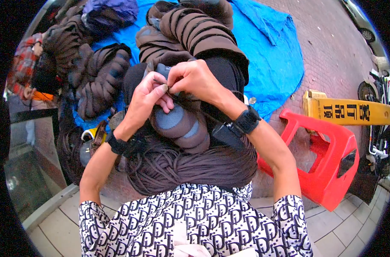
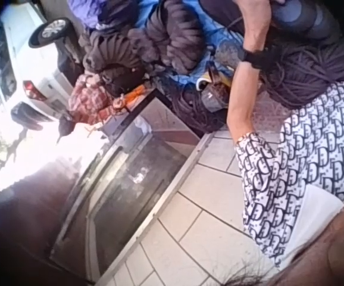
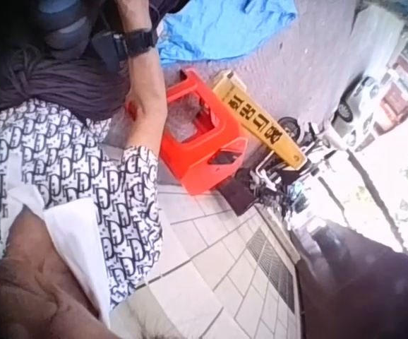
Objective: Lacing shoe uppers as part of a manual assembly process.
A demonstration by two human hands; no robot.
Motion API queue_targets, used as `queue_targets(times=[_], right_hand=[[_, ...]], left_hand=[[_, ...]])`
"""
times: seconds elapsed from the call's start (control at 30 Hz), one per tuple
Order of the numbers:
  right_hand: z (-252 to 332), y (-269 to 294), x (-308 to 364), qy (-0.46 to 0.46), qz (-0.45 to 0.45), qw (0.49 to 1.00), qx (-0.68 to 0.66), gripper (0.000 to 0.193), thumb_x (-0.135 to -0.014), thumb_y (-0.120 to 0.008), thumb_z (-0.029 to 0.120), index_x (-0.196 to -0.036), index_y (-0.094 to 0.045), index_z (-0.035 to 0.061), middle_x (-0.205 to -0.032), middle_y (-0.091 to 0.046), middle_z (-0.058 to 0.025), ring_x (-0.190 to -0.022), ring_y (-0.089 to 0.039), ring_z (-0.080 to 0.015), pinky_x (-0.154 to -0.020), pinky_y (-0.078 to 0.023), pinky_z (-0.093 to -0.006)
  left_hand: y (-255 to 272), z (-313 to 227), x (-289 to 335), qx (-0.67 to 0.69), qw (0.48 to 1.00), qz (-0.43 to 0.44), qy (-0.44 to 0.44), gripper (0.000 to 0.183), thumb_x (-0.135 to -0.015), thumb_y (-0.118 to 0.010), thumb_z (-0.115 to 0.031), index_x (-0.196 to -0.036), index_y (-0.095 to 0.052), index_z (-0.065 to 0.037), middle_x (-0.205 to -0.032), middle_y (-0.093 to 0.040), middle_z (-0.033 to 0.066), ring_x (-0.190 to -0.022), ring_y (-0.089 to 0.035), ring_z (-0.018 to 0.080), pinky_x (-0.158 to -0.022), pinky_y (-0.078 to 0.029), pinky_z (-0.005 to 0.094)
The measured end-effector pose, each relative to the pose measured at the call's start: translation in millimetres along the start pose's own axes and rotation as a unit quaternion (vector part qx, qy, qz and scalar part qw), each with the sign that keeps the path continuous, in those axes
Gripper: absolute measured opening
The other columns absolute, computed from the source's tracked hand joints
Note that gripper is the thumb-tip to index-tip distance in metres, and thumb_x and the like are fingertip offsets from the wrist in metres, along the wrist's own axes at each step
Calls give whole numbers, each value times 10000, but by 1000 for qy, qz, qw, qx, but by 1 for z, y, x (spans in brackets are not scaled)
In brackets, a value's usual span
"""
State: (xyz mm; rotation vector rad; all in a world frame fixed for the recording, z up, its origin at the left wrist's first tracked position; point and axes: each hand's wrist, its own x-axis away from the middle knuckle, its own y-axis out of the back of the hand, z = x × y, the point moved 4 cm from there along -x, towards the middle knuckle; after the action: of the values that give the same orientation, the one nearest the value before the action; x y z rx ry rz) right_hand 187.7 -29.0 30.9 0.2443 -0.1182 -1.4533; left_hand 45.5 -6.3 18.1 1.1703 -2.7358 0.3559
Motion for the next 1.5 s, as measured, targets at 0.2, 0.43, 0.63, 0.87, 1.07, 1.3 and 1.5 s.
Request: queue_targets(times=[0.2, 0.43, 0.63, 0.87, 1.07, 1.3, 1.5], right_hand=[[0, 3, -4, 104, -34, 993, 32, 112, -601, -627, 41, -709, -621, 12, -643, -591, -70, -591, -578, -139, -542, -453, -250], [-2, 12, 10, 206, -99, 949, 217, 39, -613, -581, 52, -651, -580, 44, -640, -567, -93, -586, -570, -228, -530, -460, -311], [-21, 92, 35, 127, -183, 915, 336, 66, -617, -583, 58, -660, -607, 15, -683, -604, -93, -658, -597, -208, -608, -475, -288], [-55, 241, 101, -73, -284, 887, 356, 92, -678, -561, 73, -719, -621, 17, -668, -584, -49, -582, -547, -105, -528, -429, -242], [-72, 334, 158, -131, -293, 794, 516, 148, -719, -517, 139, -794, -611, 53, -695, -589, -90, -603, -566, -164, -562, -435, -279], [-78, 419, 233, -205, -248, 700, 637, 186, -736, -477, 158, -844, -577, 44, -778, -577, -166, -712, -573, -289, -640, -436, -331], [-93, 442, 228, -208, -264, 674, 658, 169, -751, -464, 163, -802, -541, 22, -799, -565, -209, -757, -576, -333, -647, -432, -376]], left_hand=[[1, -8, 1, -41, 998, -36, -28, 106, -887, -447, -82, -902, -480, 17, -708, -561, 77, -561, -577, 114, -481, -461, 194], [21, 1, 16, 96, 985, -138, -40, 124, -892, -463, -120, -922, -505, -7, -815, -567, 90, -601, -552, 115, -496, -455, 210], [145, 14, 47, 222, 932, -274, -78, 126, -884, -489, -150, -886, -525, -29, -902, -586, 111, -697, -560, 149, -578, -468, 256], [358, -39, 120, 191, 902, -342, -181, 163, -871, -484, -68, -983, -536, 37, -945, -615, 145, -811, -612, 189, -687, -517, 265], [486, -81, 194, 97, 851, -479, -192, 172, -864, -494, -59, -1002, -512, 44, -944, -611, 147, -802, -610, 194, -701, -512, 275], [560, -118, 239, 38, 865, -472, -168, 176, -878, -476, -55, -1008, -499, 61, -965, -602, 151, -793, -601, 179, -703, -502, 265], [604, -109, 270, 7, 792, -602, -105, 250, -866, -497, -56, -1062, -458, 95, -1035, -566, 158, -818, -563, 175, -675, -474, 248]])
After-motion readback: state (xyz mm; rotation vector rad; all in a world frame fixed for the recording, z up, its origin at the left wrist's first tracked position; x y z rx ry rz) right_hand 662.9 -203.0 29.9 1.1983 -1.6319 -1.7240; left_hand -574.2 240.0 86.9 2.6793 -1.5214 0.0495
